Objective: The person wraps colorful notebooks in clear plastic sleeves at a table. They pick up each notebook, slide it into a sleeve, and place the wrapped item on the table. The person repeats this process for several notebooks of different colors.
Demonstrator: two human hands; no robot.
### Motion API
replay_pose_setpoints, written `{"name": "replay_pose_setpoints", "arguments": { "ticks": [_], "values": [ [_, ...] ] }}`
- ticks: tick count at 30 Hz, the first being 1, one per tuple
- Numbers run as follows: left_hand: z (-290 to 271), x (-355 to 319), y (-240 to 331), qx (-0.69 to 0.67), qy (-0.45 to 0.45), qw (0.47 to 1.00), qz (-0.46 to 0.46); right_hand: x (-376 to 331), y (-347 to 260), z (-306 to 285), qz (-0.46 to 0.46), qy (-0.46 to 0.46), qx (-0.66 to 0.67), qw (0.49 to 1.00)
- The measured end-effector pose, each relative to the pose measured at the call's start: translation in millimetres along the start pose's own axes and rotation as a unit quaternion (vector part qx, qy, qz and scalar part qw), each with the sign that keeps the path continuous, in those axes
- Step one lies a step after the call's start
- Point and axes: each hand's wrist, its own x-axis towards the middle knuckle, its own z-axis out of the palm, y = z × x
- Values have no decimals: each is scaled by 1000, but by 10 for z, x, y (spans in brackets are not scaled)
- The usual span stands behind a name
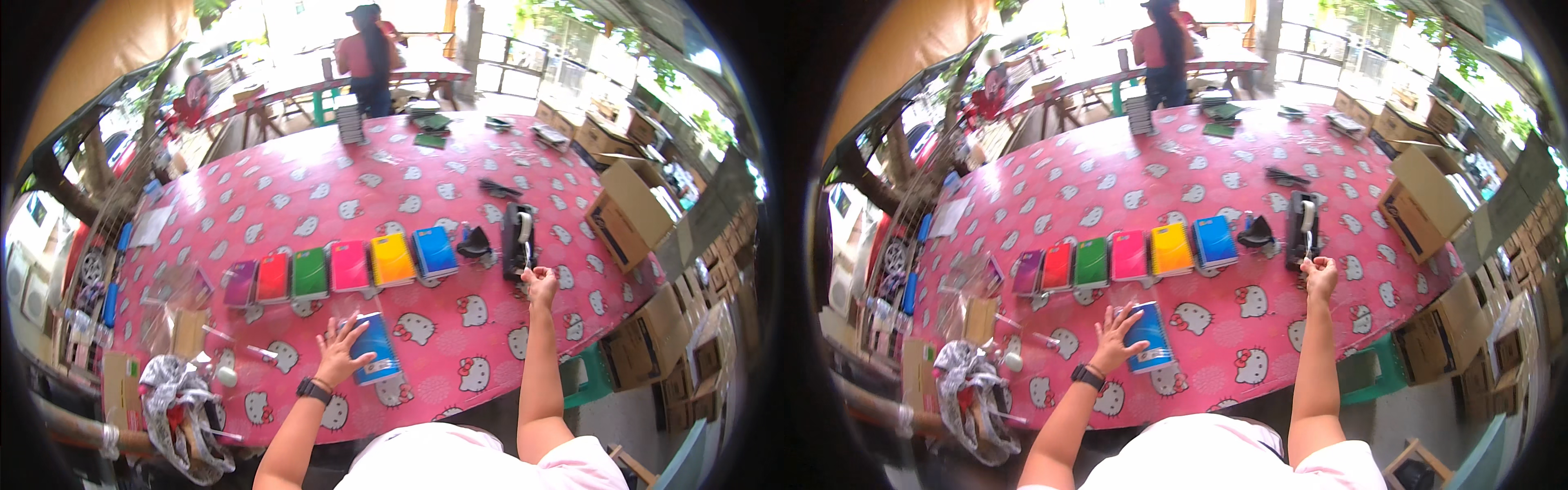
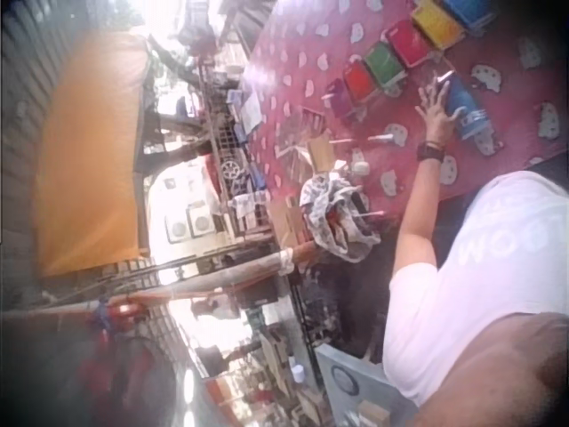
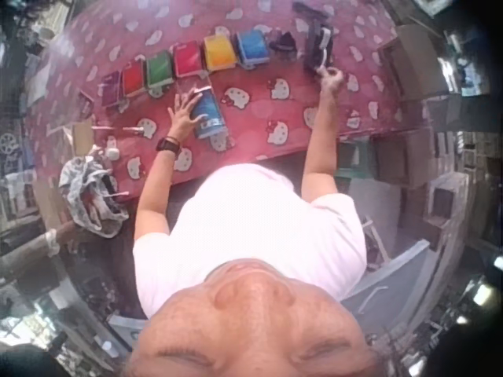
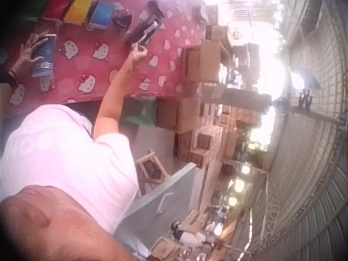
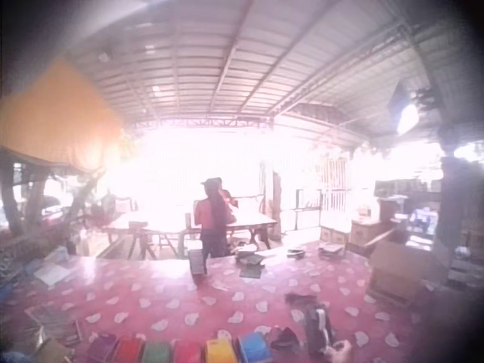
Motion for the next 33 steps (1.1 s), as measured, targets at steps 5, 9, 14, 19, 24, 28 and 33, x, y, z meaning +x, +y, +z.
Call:
{"name": "replay_pose_setpoints", "arguments": {
  "ticks": [5,9,14,19,24,28,33],
  "values": [
    [-2,9,37,-11,-9,1000,1,311,198,-577,-77,-35,-109,991],
    [-12,27,43,-17,-19,1000,-3,311,309,-595,49,-103,11,993],
    [-16,35,33,-5,-20,1000,-4,118,240,-498,251,-140,186,940],
    [-10,5,30,-8,-15,1000,-6,55,7,-459,158,-136,156,966],
    [-6,9,52,-13,-14,1000,1,119,574,-302,358,-175,274,875],
    [0,34,29,-2,-19,1000,5,-7,540,298,400,-335,230,822],
    [-9,-3,20,-6,-11,1000,-4,-1566,-561,1206,202,-557,1,805]
  ]
}}
